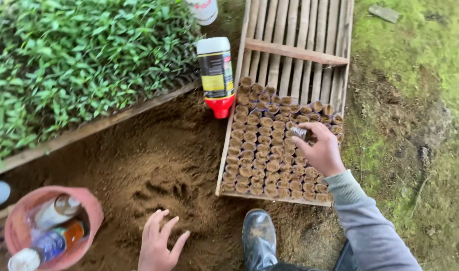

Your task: The person fills small plastic seedling pots with soil from a pile on the ground. They open a small packet, place a seed inside each pot, cover it with soil, and then place the filled pots into a wooden tray.

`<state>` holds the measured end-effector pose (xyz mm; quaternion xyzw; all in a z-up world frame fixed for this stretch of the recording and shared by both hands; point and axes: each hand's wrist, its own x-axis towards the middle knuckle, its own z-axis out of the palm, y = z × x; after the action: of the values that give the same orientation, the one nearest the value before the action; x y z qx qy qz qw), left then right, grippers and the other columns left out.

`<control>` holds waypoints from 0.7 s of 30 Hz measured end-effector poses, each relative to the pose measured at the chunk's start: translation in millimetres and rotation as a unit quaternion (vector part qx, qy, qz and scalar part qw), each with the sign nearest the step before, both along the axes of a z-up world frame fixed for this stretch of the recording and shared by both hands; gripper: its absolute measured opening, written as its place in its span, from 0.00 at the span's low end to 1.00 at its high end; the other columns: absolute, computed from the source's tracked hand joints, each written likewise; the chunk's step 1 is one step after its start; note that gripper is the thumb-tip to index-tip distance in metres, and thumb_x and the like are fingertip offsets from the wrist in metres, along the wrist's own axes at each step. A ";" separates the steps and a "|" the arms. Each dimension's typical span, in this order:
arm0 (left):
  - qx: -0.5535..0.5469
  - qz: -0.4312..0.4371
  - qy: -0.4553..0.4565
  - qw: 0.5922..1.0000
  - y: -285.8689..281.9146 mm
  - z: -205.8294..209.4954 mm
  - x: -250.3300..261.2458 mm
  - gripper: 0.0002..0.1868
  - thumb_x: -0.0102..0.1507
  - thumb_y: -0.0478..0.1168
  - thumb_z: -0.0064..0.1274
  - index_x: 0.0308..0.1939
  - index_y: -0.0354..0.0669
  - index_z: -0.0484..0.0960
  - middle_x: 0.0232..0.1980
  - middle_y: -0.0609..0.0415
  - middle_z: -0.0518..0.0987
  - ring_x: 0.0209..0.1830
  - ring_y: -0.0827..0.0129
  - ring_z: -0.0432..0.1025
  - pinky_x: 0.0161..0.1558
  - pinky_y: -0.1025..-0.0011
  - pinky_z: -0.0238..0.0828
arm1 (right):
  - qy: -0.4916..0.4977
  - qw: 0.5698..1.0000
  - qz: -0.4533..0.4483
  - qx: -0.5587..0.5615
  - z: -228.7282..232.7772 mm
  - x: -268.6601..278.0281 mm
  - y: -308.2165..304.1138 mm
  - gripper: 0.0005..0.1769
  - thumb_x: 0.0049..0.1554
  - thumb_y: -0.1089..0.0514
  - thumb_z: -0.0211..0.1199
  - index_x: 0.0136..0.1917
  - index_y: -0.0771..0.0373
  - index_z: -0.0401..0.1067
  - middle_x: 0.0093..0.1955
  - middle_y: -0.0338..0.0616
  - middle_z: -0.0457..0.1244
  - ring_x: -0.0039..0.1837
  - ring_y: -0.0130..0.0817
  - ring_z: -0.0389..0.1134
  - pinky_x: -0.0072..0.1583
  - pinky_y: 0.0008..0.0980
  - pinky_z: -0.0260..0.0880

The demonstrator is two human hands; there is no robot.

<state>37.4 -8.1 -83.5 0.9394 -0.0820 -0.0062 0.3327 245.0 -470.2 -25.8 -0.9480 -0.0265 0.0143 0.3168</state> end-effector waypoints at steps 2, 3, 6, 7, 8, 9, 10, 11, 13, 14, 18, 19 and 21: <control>0.103 0.012 0.030 0.994 -4.3 -3.1 2.4 0.28 0.57 0.61 0.58 0.56 0.52 0.82 0.71 0.49 0.69 0.77 0.53 0.58 0.72 0.55 0.58 | -0.029 0.999 -0.021 -0.031 -17.1 20.4 -20.6 0.21 0.57 0.56 0.70 0.61 0.65 0.73 0.56 0.52 0.69 0.54 0.39 0.69 0.58 0.37 0.71; 0.105 0.008 0.027 0.994 -1.5 -14.4 0.1 0.28 0.57 0.61 0.58 0.56 0.52 0.82 0.71 0.49 0.69 0.77 0.53 0.58 0.72 0.55 0.58 | -0.032 0.999 -0.024 -0.029 -20.0 31.3 -26.3 0.21 0.57 0.56 0.70 0.61 0.65 0.73 0.56 0.52 0.69 0.54 0.39 0.69 0.58 0.37 0.71; 0.211 -0.027 0.041 0.976 10.9 -55.1 -8.7 0.35 0.56 0.69 0.54 0.62 0.60 0.77 0.76 0.51 0.65 0.80 0.55 0.55 0.73 0.58 0.56 | -0.039 0.997 -0.046 -0.054 -28.4 61.6 -41.2 0.21 0.56 0.55 0.71 0.61 0.64 0.74 0.55 0.50 0.68 0.53 0.38 0.68 0.61 0.40 0.67; 0.234 -0.041 -0.011 0.971 16.5 -72.7 -13.3 0.39 0.53 0.72 0.55 0.63 0.60 0.76 0.74 0.50 0.68 0.77 0.55 0.59 0.73 0.59 0.58 | -0.030 0.997 -0.044 -0.054 -30.5 70.9 -44.8 0.22 0.56 0.57 0.71 0.61 0.67 0.74 0.55 0.53 0.68 0.53 0.41 0.68 0.61 0.41 0.69; 0.256 -0.055 -0.064 0.963 22.6 -90.4 -17.9 0.42 0.50 0.74 0.56 0.63 0.61 0.76 0.72 0.49 0.70 0.74 0.55 0.64 0.73 0.59 0.61 | -0.022 0.997 -0.041 -0.055 -32.9 80.1 -48.5 0.22 0.55 0.60 0.71 0.60 0.70 0.73 0.55 0.55 0.68 0.53 0.43 0.68 0.61 0.42 0.71; 0.255 -0.060 -0.064 0.963 22.7 -100.8 -18.1 0.42 0.50 0.74 0.56 0.63 0.61 0.76 0.72 0.49 0.70 0.74 0.55 0.64 0.73 0.59 0.61 | -0.021 0.997 -0.046 -0.055 -33.0 88.4 -49.4 0.22 0.55 0.60 0.71 0.60 0.70 0.73 0.55 0.55 0.68 0.53 0.43 0.68 0.61 0.42 0.71; 0.236 -0.044 -0.089 0.966 23.4 -111.1 -18.7 0.39 0.55 0.76 0.47 0.60 0.60 0.78 0.69 0.49 0.73 0.71 0.54 0.67 0.69 0.60 0.66 | 0.013 0.997 -0.042 -0.065 -33.0 96.4 -49.8 0.21 0.57 0.59 0.69 0.62 0.67 0.73 0.56 0.54 0.67 0.53 0.43 0.68 0.61 0.43 0.70; 0.219 -0.027 -0.114 0.969 25.2 -120.6 -20.2 0.39 0.59 0.77 0.38 0.58 0.59 0.80 0.67 0.48 0.76 0.68 0.54 0.71 0.65 0.60 0.70 | 0.046 0.996 -0.035 -0.073 -33.6 105.7 -48.4 0.20 0.58 0.58 0.67 0.63 0.65 0.72 0.57 0.53 0.66 0.53 0.44 0.67 0.61 0.44 0.70; 0.211 -0.008 -0.091 0.973 18.3 -113.3 -14.9 0.38 0.59 0.76 0.35 0.57 0.59 0.81 0.66 0.49 0.77 0.68 0.55 0.71 0.65 0.61 0.70 | 0.075 0.993 -0.023 -0.093 -39.4 118.8 -50.0 0.20 0.58 0.59 0.66 0.63 0.64 0.72 0.57 0.52 0.66 0.54 0.43 0.67 0.62 0.45 0.70; 0.203 0.012 -0.067 0.977 14.8 -109.6 -13.2 0.38 0.60 0.75 0.33 0.56 0.58 0.81 0.65 0.50 0.77 0.67 0.56 0.72 0.65 0.61 0.70 | 0.104 0.988 -0.009 -0.113 -42.0 125.1 -50.4 0.20 0.58 0.60 0.66 0.62 0.64 0.72 0.57 0.50 0.65 0.54 0.43 0.67 0.63 0.45 0.70; 0.225 0.001 -0.156 0.962 14.1 -110.5 -2.3 0.37 0.60 0.77 0.34 0.58 0.63 0.79 0.65 0.55 0.78 0.66 0.60 0.72 0.58 0.63 0.72 | 0.122 0.985 0.001 -0.119 -55.9 142.8 -49.2 0.19 0.57 0.60 0.65 0.62 0.63 0.74 0.59 0.51 0.66 0.55 0.44 0.68 0.62 0.44 0.71; 0.225 0.003 -0.164 0.960 13.1 -108.5 -0.6 0.36 0.61 0.76 0.34 0.57 0.63 0.79 0.64 0.55 0.78 0.65 0.61 0.72 0.59 0.64 0.71 | 0.169 0.977 -0.002 -0.128 -53.9 146.9 -45.7 0.19 0.58 0.61 0.62 0.63 0.60 0.73 0.61 0.49 0.65 0.56 0.42 0.68 0.65 0.44 0.70; 0.226 0.005 -0.172 0.959 14.7 -109.2 0.0 0.35 0.62 0.75 0.33 0.57 0.63 0.79 0.64 0.54 0.79 0.64 0.61 0.73 0.60 0.64 0.71 | 0.216 0.967 -0.004 -0.136 -53.7 153.1 -41.2 0.20 0.59 0.62 0.59 0.65 0.58 0.72 0.63 0.47 0.64 0.58 0.40 0.67 0.67 0.44 0.69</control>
<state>37.4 6.5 -192.7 0.9774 -0.1296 0.1385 0.0931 398.1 -511.4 -79.5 -0.9566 0.0485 0.2214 0.1832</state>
